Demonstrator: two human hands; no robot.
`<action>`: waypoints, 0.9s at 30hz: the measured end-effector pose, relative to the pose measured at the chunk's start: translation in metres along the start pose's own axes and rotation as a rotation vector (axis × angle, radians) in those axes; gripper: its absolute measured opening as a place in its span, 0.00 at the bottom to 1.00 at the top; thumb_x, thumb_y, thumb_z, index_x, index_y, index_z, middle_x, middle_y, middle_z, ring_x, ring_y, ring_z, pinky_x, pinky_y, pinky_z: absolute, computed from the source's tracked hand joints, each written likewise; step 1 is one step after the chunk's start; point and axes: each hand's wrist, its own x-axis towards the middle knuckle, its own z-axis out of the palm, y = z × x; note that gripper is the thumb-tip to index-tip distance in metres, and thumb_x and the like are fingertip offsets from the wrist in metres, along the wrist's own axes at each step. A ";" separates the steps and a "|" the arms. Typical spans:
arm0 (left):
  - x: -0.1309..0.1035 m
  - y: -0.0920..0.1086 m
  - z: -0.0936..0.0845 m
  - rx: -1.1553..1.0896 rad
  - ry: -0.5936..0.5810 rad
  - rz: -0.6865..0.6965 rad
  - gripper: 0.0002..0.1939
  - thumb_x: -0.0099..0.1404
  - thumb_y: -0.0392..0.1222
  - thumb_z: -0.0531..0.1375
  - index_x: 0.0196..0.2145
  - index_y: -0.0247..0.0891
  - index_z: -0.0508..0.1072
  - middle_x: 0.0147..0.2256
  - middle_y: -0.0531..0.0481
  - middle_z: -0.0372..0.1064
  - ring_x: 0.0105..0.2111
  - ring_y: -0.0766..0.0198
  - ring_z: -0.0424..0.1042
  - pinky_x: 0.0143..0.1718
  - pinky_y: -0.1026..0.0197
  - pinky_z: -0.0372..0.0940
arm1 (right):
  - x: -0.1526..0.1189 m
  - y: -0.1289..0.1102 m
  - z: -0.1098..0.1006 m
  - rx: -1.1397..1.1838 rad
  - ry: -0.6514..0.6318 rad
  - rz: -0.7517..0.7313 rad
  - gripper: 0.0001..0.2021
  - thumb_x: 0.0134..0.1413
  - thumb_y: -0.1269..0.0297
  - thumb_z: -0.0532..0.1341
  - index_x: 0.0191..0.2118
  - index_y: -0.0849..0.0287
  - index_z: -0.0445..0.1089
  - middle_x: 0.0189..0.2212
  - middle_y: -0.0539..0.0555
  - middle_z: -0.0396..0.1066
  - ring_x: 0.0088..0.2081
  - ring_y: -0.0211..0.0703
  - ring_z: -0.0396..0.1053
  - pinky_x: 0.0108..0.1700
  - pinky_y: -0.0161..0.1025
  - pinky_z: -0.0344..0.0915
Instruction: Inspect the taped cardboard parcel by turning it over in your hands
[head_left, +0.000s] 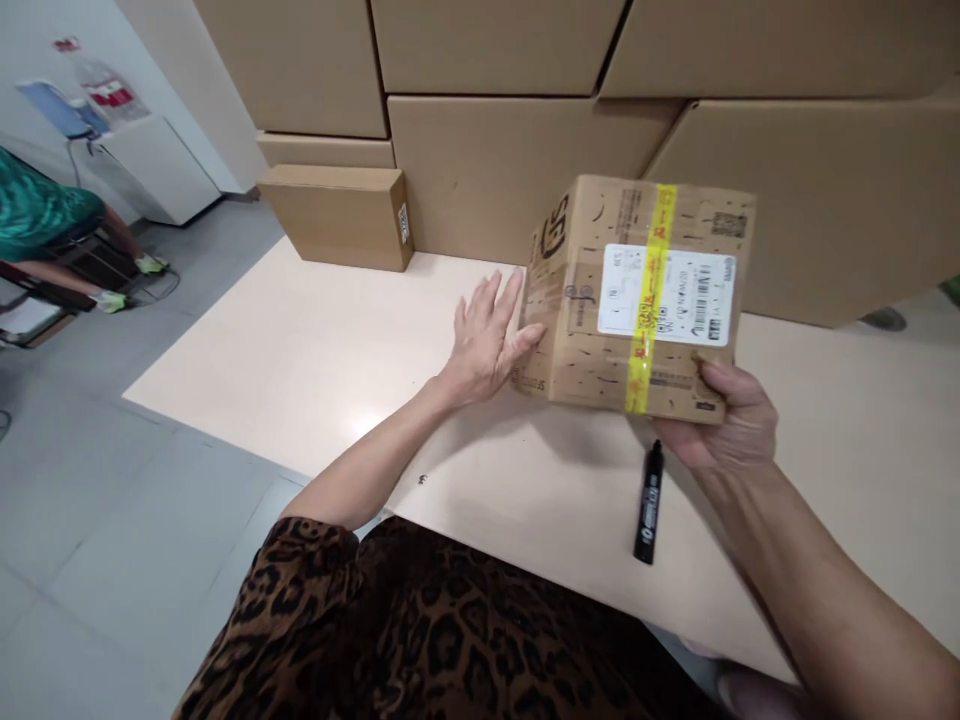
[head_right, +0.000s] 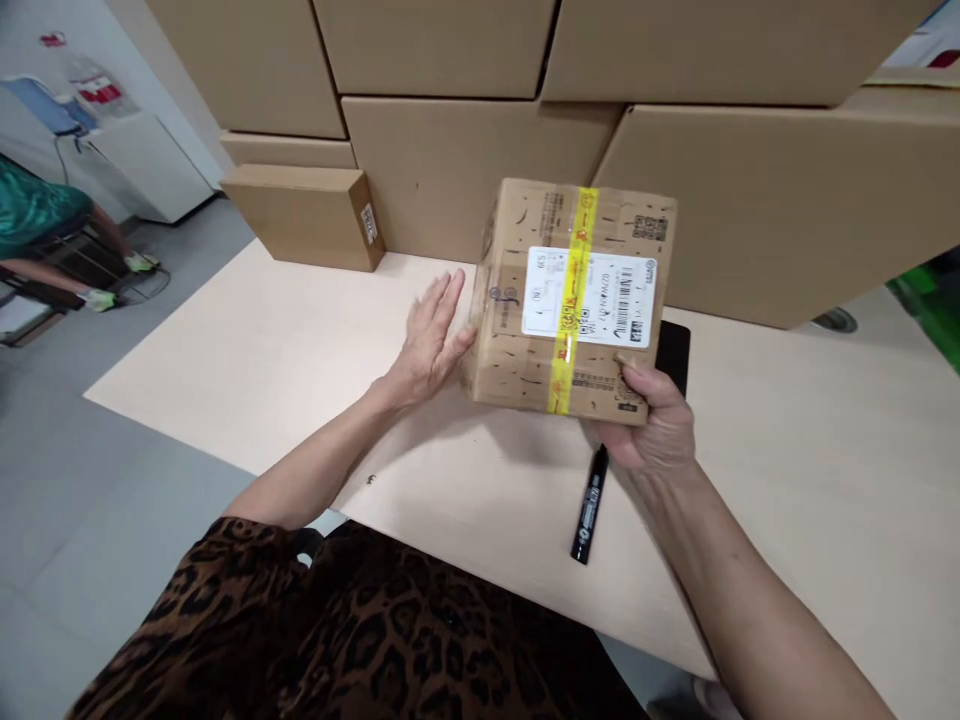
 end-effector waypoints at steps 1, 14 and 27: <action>0.001 0.000 -0.003 0.133 0.027 0.036 0.40 0.79 0.70 0.48 0.76 0.42 0.60 0.78 0.32 0.52 0.79 0.36 0.50 0.75 0.27 0.45 | 0.000 0.000 -0.003 0.007 0.020 0.008 0.22 0.28 0.58 0.71 0.38 0.49 0.82 0.52 0.61 0.85 0.68 0.74 0.72 0.66 0.72 0.70; -0.005 0.021 -0.014 0.685 -0.460 0.216 0.19 0.70 0.22 0.51 0.46 0.35 0.78 0.39 0.40 0.78 0.32 0.56 0.77 0.27 0.57 0.59 | -0.006 -0.002 -0.018 -0.028 0.053 -0.032 0.26 0.33 0.59 0.68 0.45 0.39 0.84 0.57 0.54 0.83 0.69 0.73 0.71 0.65 0.79 0.66; -0.020 0.012 -0.004 0.585 -0.254 0.350 0.38 0.73 0.26 0.48 0.78 0.35 0.54 0.80 0.42 0.48 0.82 0.54 0.41 0.83 0.37 0.43 | -0.011 -0.009 -0.020 -0.001 0.095 -0.026 0.21 0.36 0.62 0.66 0.40 0.35 0.83 0.58 0.48 0.83 0.75 0.67 0.63 0.78 0.75 0.48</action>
